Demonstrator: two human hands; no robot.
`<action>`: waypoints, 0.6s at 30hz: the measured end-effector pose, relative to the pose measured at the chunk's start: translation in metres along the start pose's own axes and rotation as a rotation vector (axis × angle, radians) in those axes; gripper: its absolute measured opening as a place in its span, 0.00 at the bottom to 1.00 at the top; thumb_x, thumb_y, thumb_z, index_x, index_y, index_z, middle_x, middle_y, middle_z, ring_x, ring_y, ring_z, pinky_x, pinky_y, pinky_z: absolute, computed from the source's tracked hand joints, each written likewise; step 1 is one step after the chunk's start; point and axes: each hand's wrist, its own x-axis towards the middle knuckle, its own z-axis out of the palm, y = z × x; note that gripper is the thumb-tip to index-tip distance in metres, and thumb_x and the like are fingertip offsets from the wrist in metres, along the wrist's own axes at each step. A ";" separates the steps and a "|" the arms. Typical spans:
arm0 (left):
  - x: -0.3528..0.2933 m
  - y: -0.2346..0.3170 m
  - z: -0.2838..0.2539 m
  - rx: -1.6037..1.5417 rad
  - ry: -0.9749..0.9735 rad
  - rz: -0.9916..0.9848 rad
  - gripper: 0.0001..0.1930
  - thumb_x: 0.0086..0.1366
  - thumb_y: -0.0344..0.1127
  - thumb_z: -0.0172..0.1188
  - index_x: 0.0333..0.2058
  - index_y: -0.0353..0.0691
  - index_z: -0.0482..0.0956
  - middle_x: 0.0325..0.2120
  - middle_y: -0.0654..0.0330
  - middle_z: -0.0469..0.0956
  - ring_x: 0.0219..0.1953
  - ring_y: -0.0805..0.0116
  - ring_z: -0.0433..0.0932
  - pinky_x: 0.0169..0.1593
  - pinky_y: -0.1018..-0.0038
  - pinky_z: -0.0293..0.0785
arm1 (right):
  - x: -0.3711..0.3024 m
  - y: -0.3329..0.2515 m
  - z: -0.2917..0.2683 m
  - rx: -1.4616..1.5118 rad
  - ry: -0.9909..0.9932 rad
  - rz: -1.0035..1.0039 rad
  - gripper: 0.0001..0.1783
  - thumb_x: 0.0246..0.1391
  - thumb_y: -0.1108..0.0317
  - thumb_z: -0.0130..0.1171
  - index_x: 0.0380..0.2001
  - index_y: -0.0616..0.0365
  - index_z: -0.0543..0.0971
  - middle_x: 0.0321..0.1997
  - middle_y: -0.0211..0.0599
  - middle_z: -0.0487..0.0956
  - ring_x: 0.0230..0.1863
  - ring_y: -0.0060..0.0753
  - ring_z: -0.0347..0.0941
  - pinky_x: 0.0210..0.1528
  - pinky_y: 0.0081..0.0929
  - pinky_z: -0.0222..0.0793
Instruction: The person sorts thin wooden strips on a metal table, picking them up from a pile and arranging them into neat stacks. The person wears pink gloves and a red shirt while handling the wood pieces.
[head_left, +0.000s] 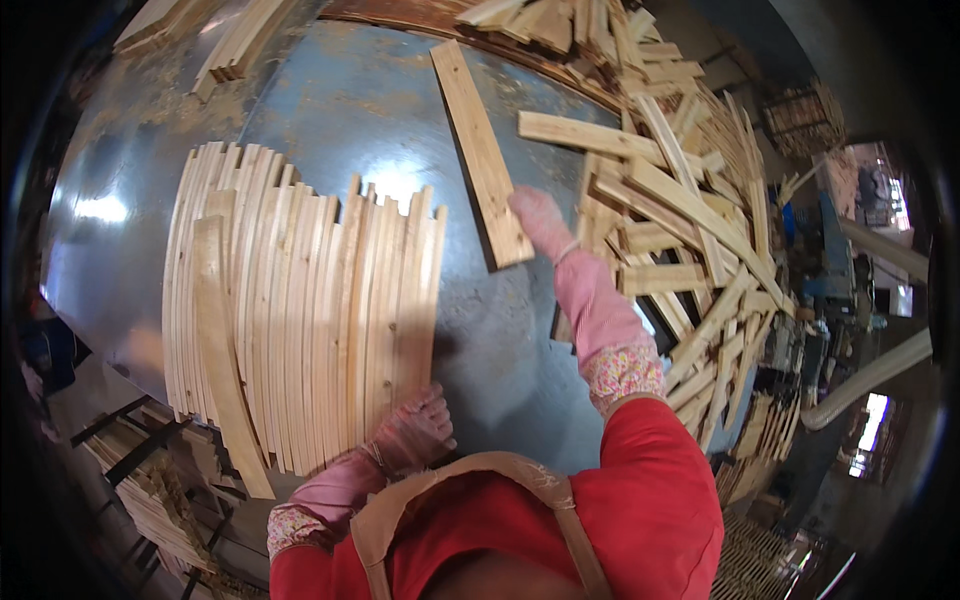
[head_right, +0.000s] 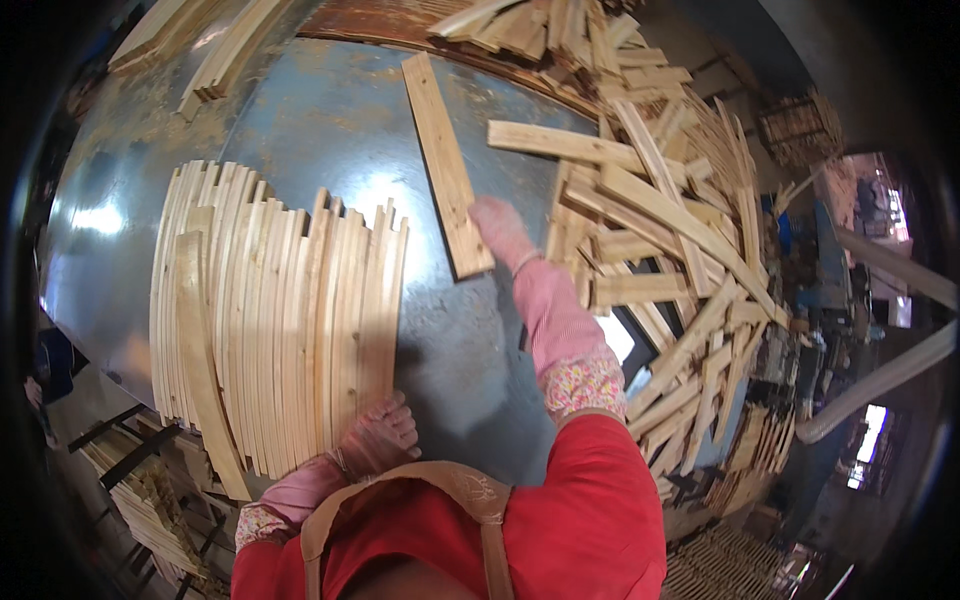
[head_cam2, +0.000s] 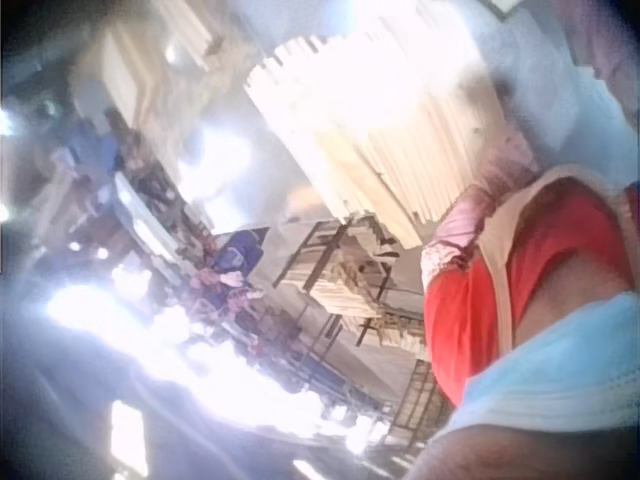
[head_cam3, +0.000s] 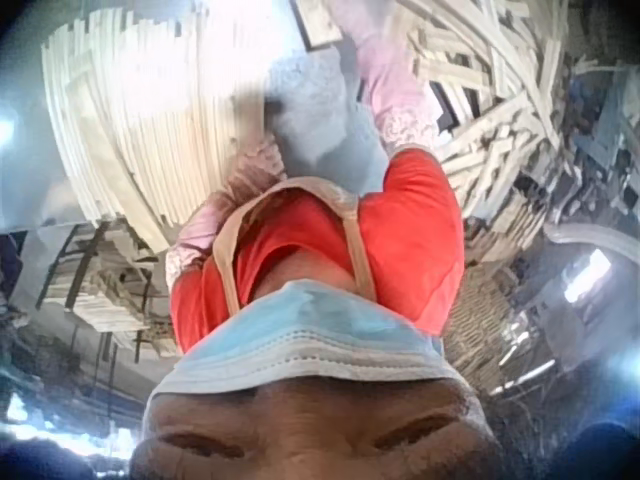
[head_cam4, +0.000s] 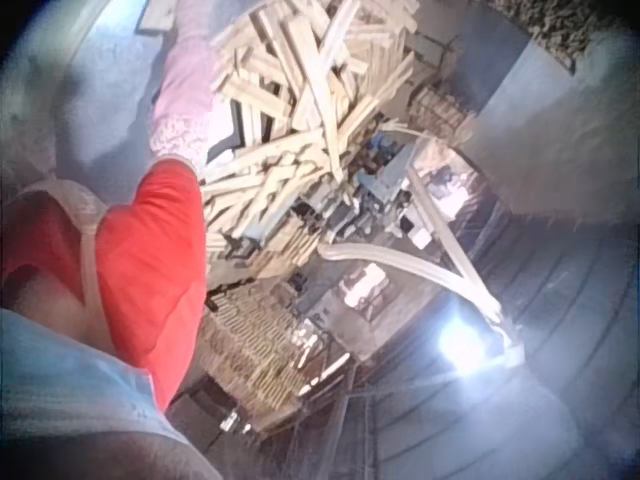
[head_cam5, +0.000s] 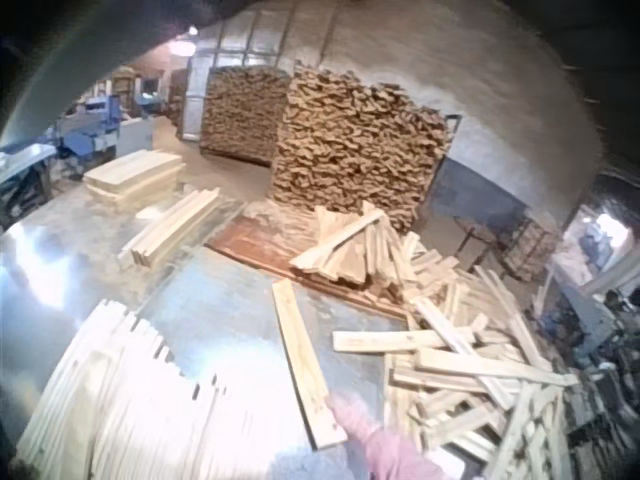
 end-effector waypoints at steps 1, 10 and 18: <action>-0.002 0.008 0.005 0.930 -0.067 0.212 0.12 0.64 0.44 0.68 0.36 0.51 0.73 0.31 0.67 0.71 0.35 0.64 0.71 0.44 0.62 0.70 | -0.048 -0.019 -0.003 0.136 0.033 0.151 0.17 0.65 0.56 0.57 0.42 0.60 0.83 0.40 0.58 0.84 0.43 0.62 0.82 0.48 0.48 0.79; 0.000 0.056 0.057 2.015 0.069 0.482 0.28 0.58 0.53 0.70 0.53 0.44 0.81 0.60 0.49 0.73 0.66 0.39 0.68 0.72 0.38 0.58 | -0.293 -0.123 0.099 0.022 -0.622 -0.144 0.21 0.64 0.48 0.56 0.42 0.53 0.86 0.38 0.50 0.87 0.39 0.55 0.86 0.44 0.52 0.82; 0.004 0.038 0.057 2.088 0.154 0.419 0.22 0.58 0.47 0.69 0.48 0.43 0.83 0.63 0.50 0.74 0.69 0.39 0.67 0.76 0.36 0.53 | -0.054 0.064 -0.230 -0.769 0.266 0.031 0.29 0.53 0.63 0.63 0.60 0.56 0.78 0.58 0.52 0.79 0.66 0.55 0.72 0.70 0.49 0.67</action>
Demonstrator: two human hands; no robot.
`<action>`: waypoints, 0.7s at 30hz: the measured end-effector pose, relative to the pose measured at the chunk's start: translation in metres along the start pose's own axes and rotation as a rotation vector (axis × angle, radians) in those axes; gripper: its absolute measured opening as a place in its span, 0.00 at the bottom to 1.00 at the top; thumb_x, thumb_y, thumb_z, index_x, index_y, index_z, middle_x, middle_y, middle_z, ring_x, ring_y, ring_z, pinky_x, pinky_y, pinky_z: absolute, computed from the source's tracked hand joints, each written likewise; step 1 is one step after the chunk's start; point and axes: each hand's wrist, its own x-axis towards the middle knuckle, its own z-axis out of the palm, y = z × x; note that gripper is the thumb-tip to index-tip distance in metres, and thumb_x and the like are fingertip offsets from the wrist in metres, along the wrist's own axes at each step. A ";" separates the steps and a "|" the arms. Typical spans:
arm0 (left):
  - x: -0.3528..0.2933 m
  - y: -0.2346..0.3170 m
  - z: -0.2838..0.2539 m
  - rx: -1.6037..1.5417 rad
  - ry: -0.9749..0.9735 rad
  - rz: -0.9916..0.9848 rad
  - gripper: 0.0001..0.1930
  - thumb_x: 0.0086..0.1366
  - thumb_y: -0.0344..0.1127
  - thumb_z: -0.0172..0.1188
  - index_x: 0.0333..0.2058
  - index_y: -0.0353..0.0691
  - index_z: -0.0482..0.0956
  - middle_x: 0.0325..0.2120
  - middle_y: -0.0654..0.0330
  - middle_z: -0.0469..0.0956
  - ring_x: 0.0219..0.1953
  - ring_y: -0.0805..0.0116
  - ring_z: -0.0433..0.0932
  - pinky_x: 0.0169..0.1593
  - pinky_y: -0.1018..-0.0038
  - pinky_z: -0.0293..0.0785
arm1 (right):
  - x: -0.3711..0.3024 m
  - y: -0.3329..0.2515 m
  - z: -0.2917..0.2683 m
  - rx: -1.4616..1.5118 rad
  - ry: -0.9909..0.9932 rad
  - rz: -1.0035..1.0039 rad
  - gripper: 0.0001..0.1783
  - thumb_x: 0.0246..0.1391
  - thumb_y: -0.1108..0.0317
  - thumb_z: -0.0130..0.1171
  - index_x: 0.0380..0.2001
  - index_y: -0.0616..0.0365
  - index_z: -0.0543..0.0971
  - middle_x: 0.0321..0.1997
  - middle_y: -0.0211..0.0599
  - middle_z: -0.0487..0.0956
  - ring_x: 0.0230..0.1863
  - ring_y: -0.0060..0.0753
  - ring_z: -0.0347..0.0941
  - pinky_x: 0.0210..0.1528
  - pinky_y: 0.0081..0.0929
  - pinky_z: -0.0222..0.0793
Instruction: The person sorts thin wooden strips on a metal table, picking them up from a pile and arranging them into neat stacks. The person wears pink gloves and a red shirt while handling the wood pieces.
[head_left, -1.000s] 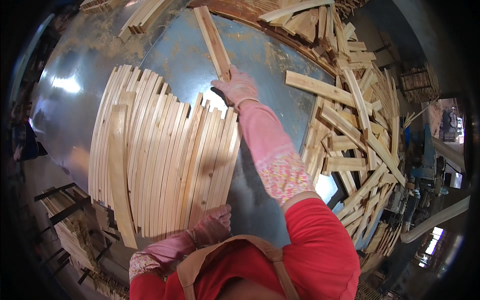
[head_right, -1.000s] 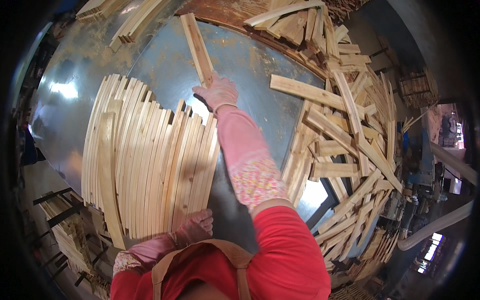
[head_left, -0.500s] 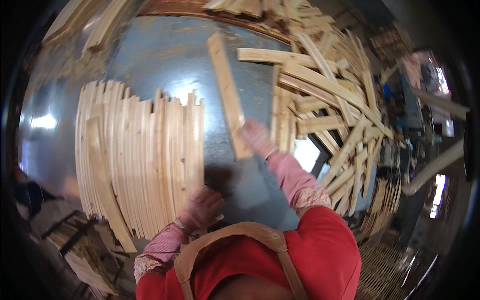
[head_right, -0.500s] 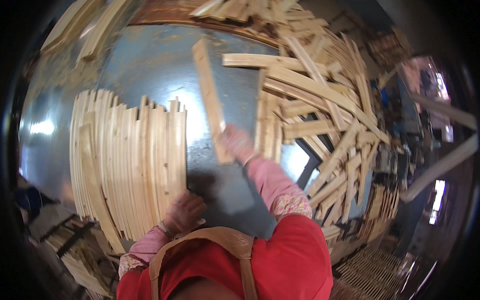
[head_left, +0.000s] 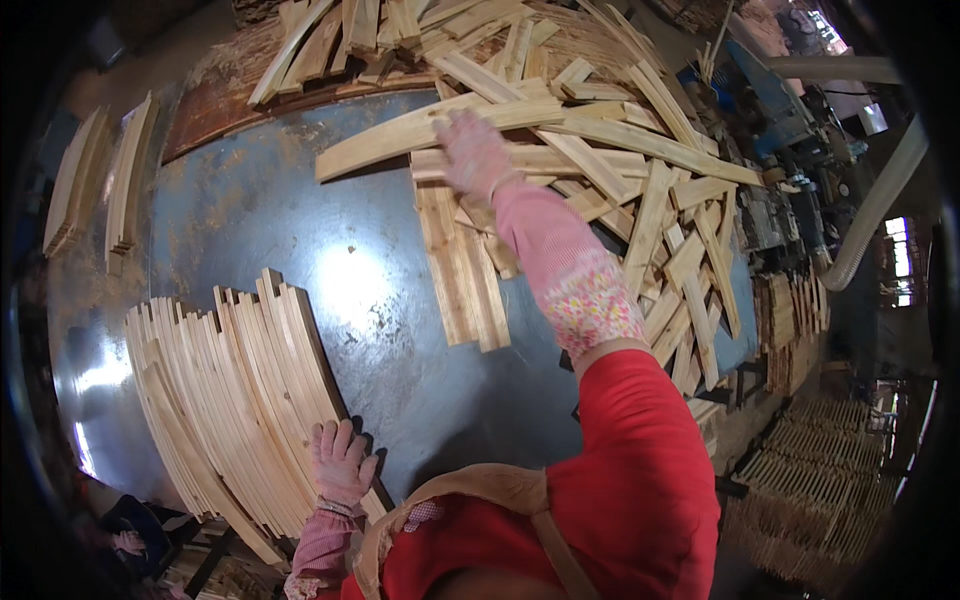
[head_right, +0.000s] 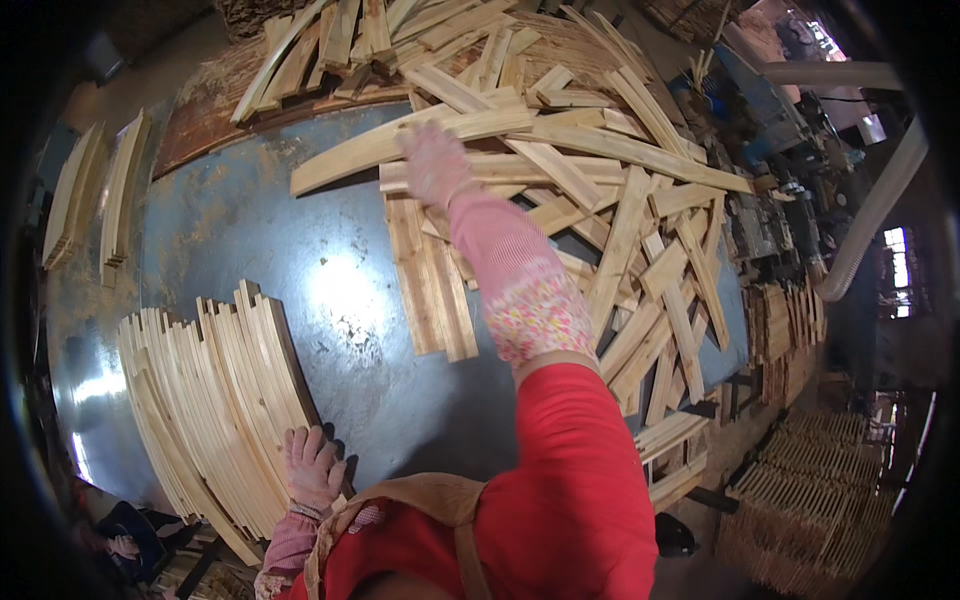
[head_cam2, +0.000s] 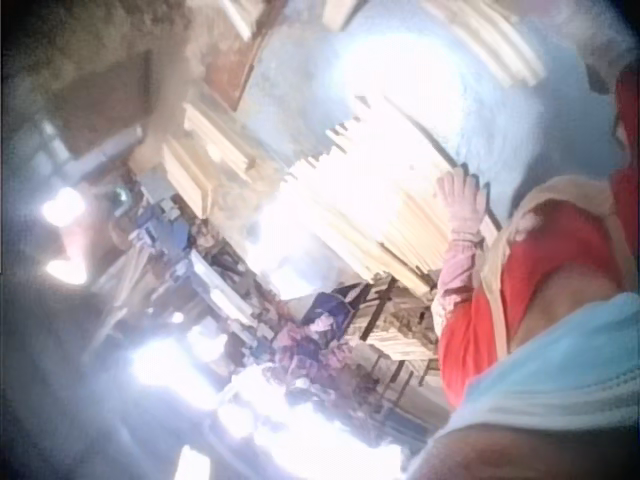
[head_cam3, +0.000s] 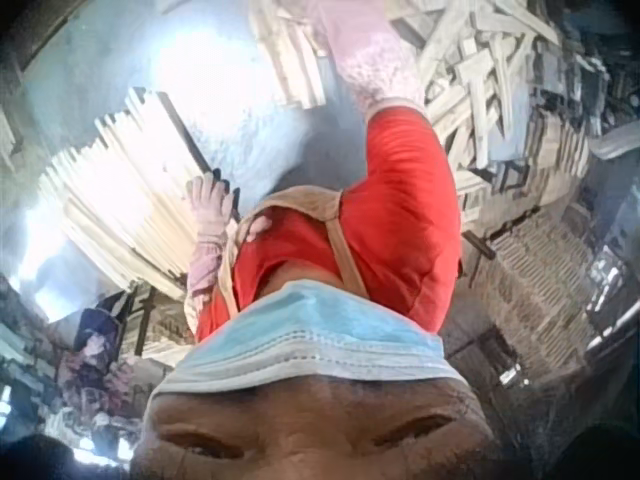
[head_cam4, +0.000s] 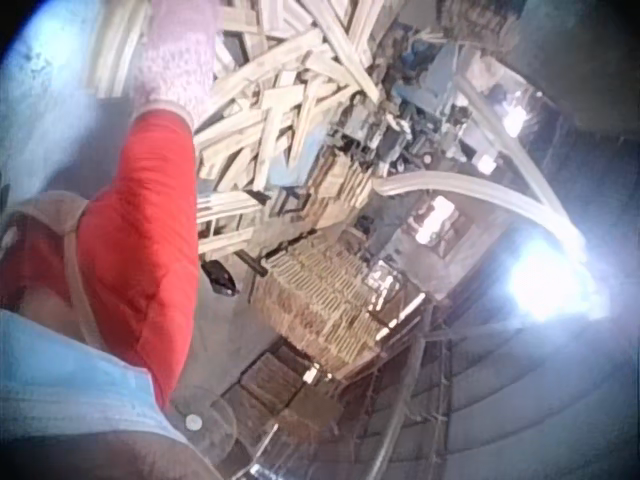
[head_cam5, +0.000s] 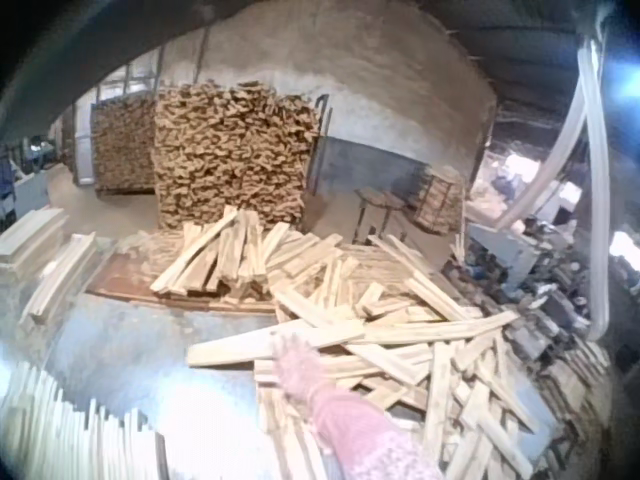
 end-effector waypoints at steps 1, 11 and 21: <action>-0.001 0.000 0.001 0.035 -0.010 -0.005 0.23 0.58 0.47 0.70 0.49 0.43 0.83 0.63 0.50 0.74 0.68 0.39 0.67 0.76 0.36 0.54 | 0.018 0.027 0.012 -0.121 0.078 0.031 0.33 0.55 0.64 0.62 0.67 0.54 0.75 0.66 0.51 0.77 0.72 0.53 0.69 0.75 0.46 0.63; 0.086 0.063 0.042 -0.435 0.283 -0.324 0.27 0.65 0.39 0.67 0.62 0.39 0.79 0.62 0.45 0.76 0.59 0.43 0.77 0.66 0.49 0.72 | 0.047 -0.029 -0.039 0.153 -0.712 -0.038 0.27 0.62 0.50 0.57 0.52 0.58 0.88 0.64 0.53 0.83 0.65 0.56 0.79 0.68 0.45 0.74; 0.190 0.049 0.104 -1.994 0.194 -1.024 0.22 0.77 0.38 0.59 0.65 0.37 0.75 0.51 0.59 0.85 0.50 0.64 0.85 0.55 0.65 0.85 | -0.041 0.146 -0.002 0.121 -0.048 -0.176 0.32 0.53 0.59 0.62 0.62 0.53 0.81 0.62 0.52 0.82 0.66 0.59 0.74 0.72 0.47 0.68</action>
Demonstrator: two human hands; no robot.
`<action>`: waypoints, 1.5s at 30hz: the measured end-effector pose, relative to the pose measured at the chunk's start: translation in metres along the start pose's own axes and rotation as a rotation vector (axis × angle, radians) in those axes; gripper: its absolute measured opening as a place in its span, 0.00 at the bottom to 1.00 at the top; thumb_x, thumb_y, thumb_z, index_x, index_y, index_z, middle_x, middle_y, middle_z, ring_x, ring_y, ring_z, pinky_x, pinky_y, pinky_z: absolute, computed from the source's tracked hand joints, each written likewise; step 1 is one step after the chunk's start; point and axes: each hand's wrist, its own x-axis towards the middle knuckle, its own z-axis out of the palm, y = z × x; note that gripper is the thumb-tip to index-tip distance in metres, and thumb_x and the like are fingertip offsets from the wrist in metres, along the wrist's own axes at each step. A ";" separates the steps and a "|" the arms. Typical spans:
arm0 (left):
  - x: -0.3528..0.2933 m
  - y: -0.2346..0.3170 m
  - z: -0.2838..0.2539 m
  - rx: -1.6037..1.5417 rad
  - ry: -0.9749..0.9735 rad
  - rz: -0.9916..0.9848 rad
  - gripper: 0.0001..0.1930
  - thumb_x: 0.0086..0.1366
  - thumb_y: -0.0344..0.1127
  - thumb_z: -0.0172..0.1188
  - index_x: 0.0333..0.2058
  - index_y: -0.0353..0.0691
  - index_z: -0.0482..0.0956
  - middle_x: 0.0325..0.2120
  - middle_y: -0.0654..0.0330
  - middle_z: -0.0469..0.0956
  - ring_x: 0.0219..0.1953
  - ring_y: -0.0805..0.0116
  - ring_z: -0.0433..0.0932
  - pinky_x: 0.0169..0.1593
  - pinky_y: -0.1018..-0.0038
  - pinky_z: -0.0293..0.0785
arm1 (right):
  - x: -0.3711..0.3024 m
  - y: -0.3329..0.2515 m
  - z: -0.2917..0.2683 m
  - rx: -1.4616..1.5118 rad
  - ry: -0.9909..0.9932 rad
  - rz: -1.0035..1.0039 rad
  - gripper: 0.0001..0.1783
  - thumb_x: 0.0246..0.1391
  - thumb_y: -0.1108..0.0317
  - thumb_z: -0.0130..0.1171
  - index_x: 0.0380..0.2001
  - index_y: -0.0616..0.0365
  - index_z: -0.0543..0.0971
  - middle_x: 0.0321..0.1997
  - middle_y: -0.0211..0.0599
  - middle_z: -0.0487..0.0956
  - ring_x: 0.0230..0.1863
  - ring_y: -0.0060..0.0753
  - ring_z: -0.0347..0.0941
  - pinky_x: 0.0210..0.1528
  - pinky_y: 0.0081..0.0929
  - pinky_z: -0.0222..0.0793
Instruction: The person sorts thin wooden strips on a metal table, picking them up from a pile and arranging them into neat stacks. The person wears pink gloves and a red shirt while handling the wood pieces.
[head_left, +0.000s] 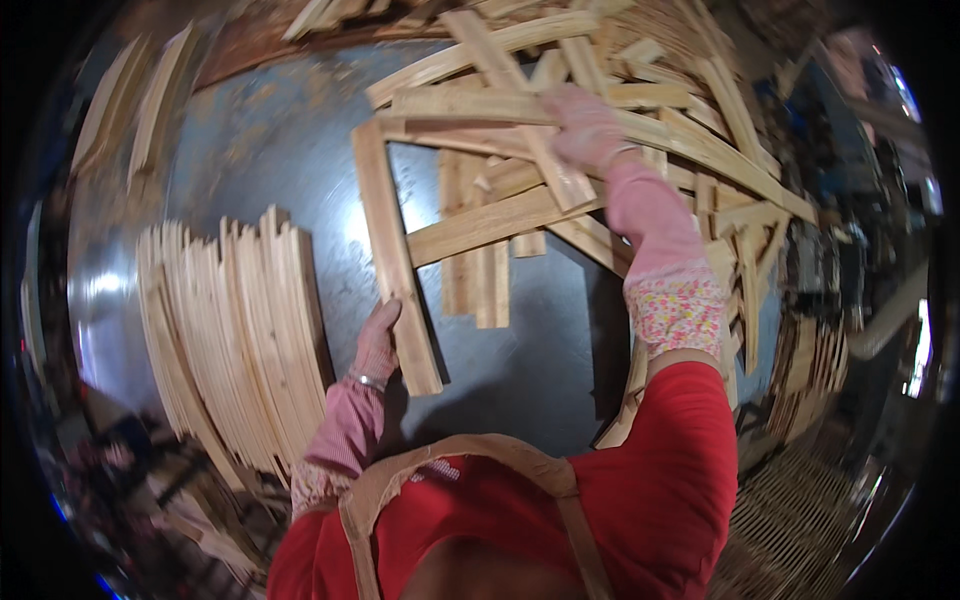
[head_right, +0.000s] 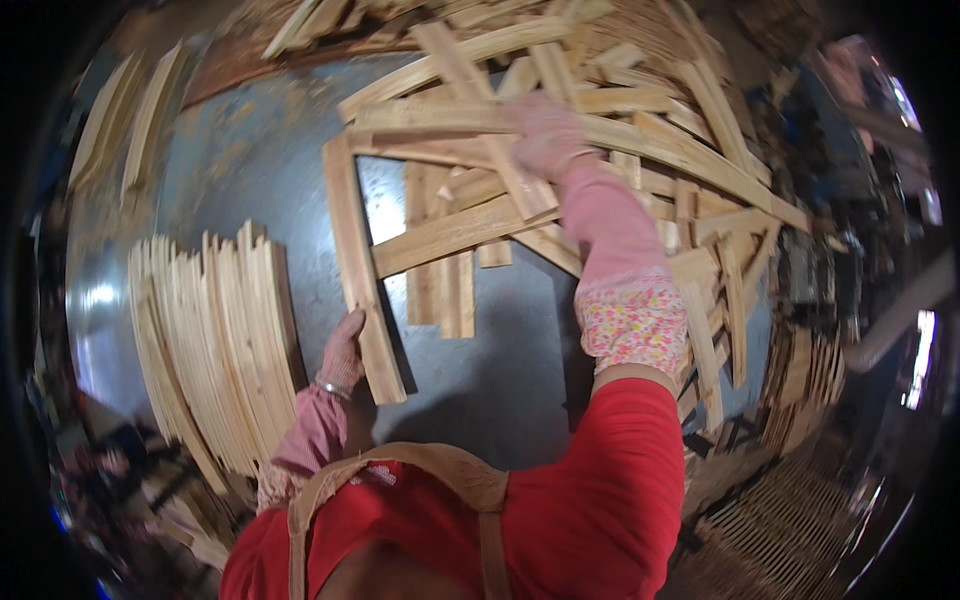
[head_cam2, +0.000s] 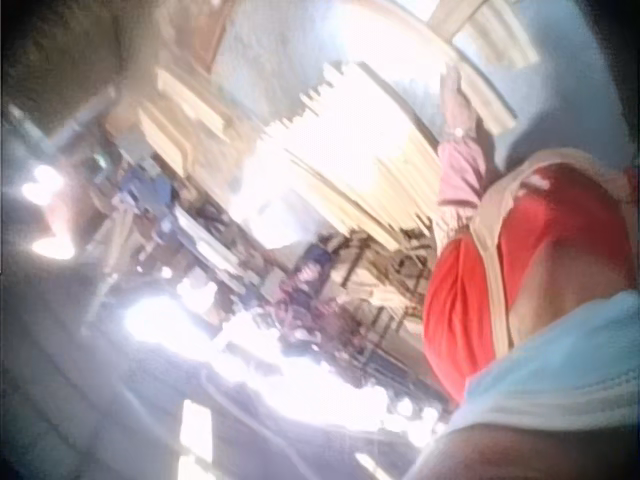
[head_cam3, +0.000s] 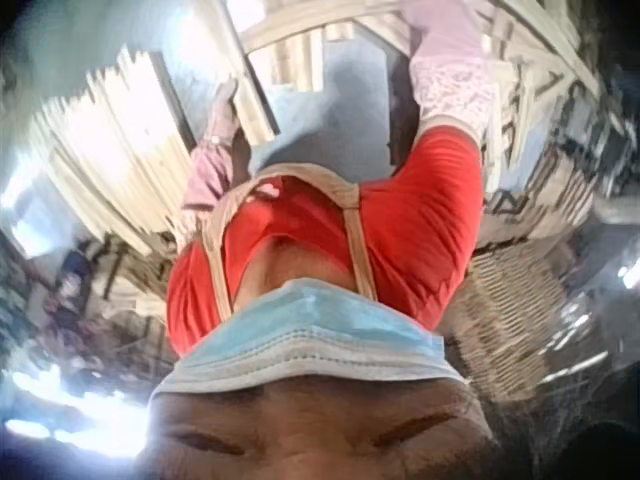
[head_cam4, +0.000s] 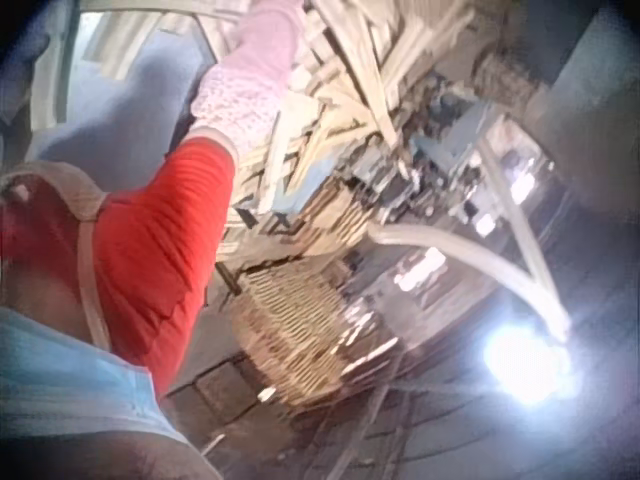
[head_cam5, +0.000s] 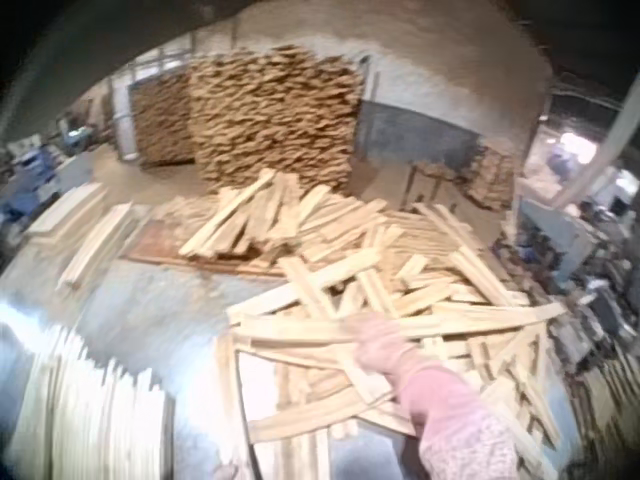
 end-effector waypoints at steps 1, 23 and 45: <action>0.000 0.002 0.004 0.065 0.012 0.049 0.22 0.76 0.36 0.60 0.64 0.37 0.76 0.51 0.59 0.84 0.51 0.65 0.85 0.56 0.65 0.85 | -0.006 0.009 -0.004 -0.031 -0.096 0.257 0.38 0.57 0.54 0.61 0.72 0.49 0.73 0.65 0.50 0.81 0.70 0.56 0.71 0.74 0.45 0.66; -0.078 -0.038 0.006 0.304 0.300 0.495 0.23 0.75 0.47 0.62 0.56 0.32 0.80 0.45 0.55 0.86 0.44 0.70 0.81 0.50 0.69 0.77 | -0.023 -0.265 -0.011 0.431 -0.559 0.303 0.42 0.58 0.39 0.68 0.69 0.51 0.78 0.65 0.56 0.81 0.68 0.52 0.76 0.71 0.43 0.70; -0.097 -0.002 0.034 1.180 0.270 0.732 0.24 0.66 0.33 0.67 0.60 0.33 0.79 0.47 0.44 0.86 0.52 0.44 0.84 0.58 0.55 0.79 | 0.002 -0.144 0.035 -0.218 -0.355 0.307 0.47 0.53 0.39 0.68 0.72 0.48 0.71 0.73 0.46 0.73 0.72 0.52 0.70 0.69 0.49 0.70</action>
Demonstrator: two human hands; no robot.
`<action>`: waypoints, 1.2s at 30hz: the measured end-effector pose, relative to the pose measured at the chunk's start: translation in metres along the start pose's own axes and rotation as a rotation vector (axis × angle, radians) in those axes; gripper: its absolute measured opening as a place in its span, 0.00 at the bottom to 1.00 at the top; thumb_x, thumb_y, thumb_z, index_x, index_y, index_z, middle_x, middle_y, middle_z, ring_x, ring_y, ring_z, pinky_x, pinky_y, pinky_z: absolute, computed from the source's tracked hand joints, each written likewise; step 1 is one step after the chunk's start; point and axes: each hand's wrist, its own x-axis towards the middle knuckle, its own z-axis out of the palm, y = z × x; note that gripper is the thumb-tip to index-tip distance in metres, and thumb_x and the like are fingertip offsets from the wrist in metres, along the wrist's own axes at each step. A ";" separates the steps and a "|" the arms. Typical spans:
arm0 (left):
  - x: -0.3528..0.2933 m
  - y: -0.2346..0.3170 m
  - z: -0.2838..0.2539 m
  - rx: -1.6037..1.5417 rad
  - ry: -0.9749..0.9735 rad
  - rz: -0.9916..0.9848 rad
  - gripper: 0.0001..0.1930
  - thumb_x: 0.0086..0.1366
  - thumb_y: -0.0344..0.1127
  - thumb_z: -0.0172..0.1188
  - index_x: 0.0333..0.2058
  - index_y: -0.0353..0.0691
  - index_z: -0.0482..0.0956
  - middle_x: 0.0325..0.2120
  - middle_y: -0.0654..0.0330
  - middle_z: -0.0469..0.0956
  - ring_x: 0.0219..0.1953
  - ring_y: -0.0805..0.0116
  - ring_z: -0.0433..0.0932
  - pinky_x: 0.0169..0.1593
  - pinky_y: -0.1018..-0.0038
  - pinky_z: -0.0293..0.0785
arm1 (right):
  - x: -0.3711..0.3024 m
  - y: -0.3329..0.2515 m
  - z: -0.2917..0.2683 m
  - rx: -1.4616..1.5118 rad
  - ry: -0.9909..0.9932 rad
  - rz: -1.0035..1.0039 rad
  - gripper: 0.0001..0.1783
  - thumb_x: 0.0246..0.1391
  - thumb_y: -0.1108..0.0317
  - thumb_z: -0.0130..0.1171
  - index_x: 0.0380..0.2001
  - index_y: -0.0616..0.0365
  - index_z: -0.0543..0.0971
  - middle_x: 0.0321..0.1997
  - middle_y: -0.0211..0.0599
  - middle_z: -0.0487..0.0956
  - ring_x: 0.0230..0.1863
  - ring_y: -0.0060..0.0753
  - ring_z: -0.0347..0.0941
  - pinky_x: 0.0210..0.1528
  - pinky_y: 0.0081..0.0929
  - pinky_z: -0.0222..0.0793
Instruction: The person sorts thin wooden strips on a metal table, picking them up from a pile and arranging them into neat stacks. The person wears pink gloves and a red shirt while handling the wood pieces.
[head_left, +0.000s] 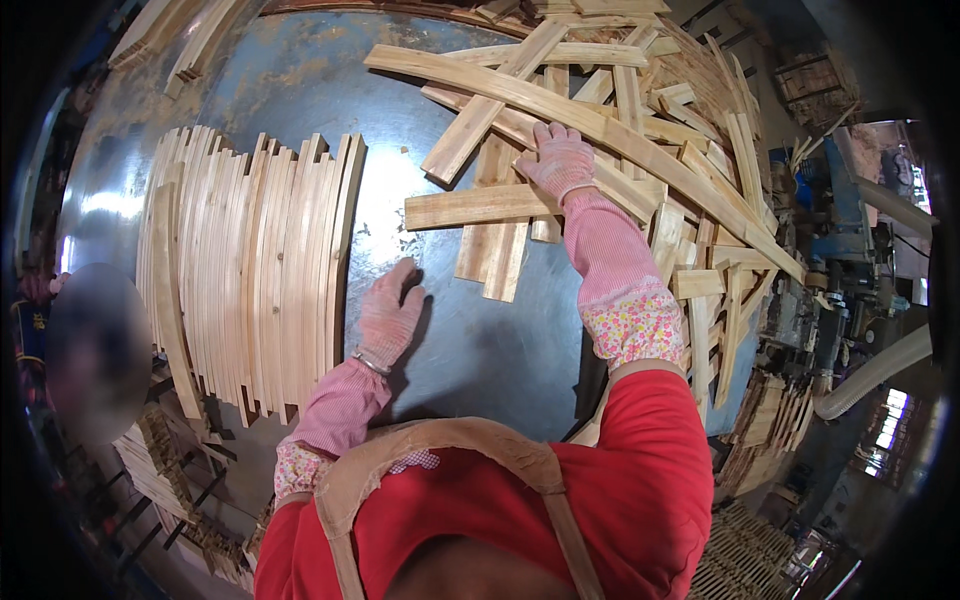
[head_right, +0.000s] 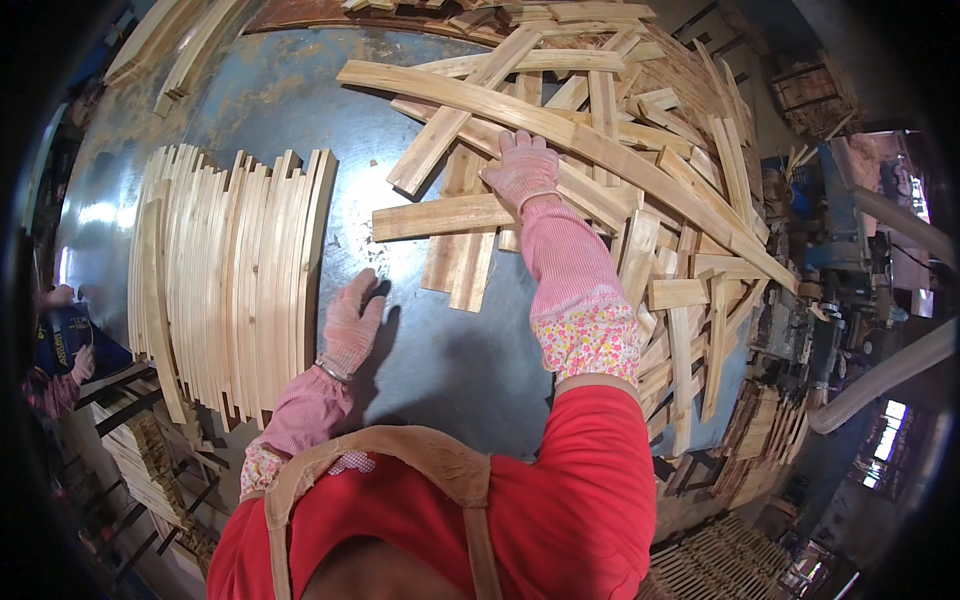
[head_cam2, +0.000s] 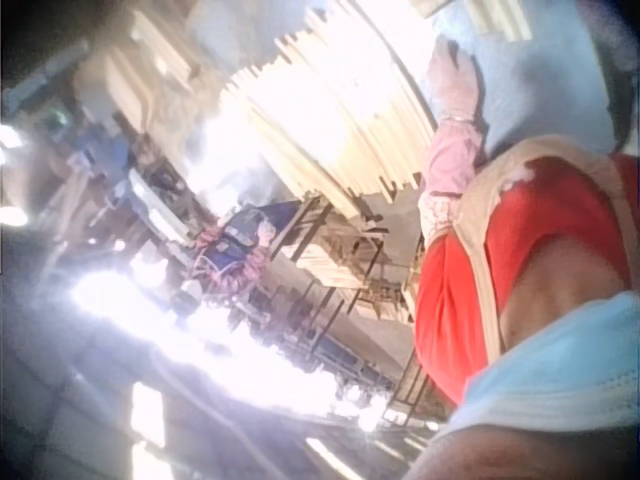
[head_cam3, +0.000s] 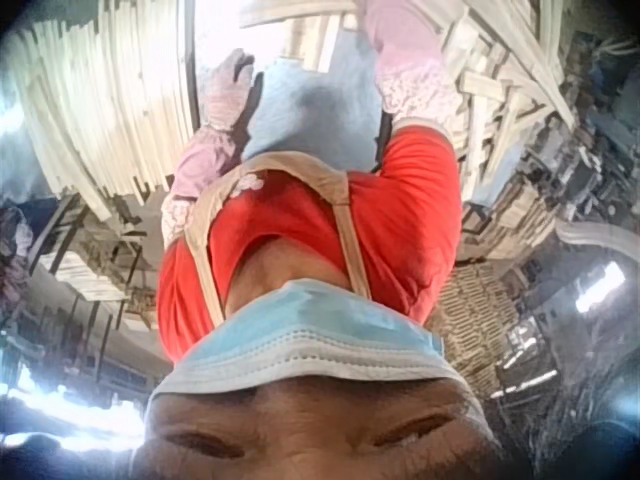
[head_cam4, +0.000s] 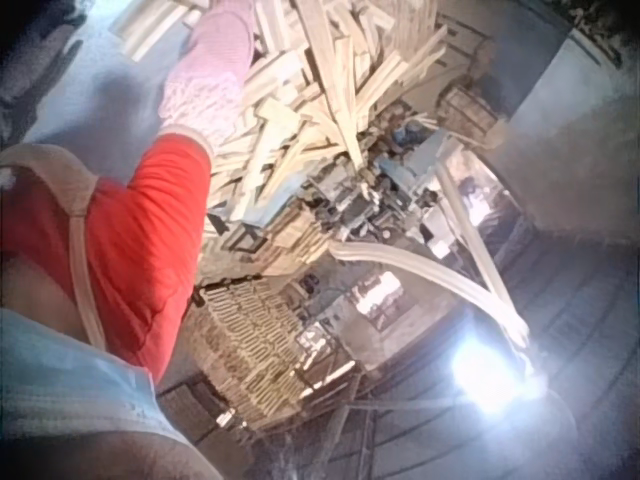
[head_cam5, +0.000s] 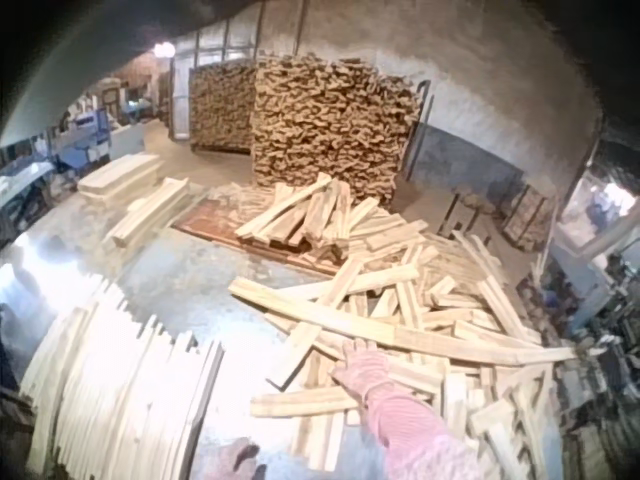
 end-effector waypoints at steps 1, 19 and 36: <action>-0.001 -0.021 0.020 -0.098 -0.013 -0.015 0.23 0.69 0.33 0.65 0.61 0.32 0.79 0.48 0.44 0.87 0.54 0.48 0.85 0.60 0.61 0.79 | 0.000 0.001 -0.003 0.023 0.003 0.020 0.48 0.52 0.39 0.68 0.73 0.47 0.70 0.74 0.46 0.72 0.73 0.52 0.69 0.69 0.49 0.70; 0.007 -0.043 -0.004 -1.020 -0.318 -0.664 0.17 0.70 0.37 0.67 0.50 0.32 0.75 0.37 0.55 0.83 0.31 0.66 0.83 0.36 0.69 0.83 | 0.043 0.038 -0.004 0.162 0.063 -0.079 0.40 0.55 0.46 0.67 0.70 0.47 0.73 0.65 0.49 0.79 0.69 0.51 0.75 0.67 0.47 0.73; -0.038 -0.084 -0.027 -0.972 -0.130 -0.645 0.22 0.70 0.37 0.68 0.58 0.34 0.75 0.34 0.62 0.80 0.28 0.73 0.77 0.31 0.74 0.78 | 0.005 0.012 0.004 1.301 -0.281 -0.088 0.27 0.70 0.47 0.60 0.61 0.56 0.81 0.46 0.48 0.88 0.41 0.35 0.88 0.41 0.32 0.85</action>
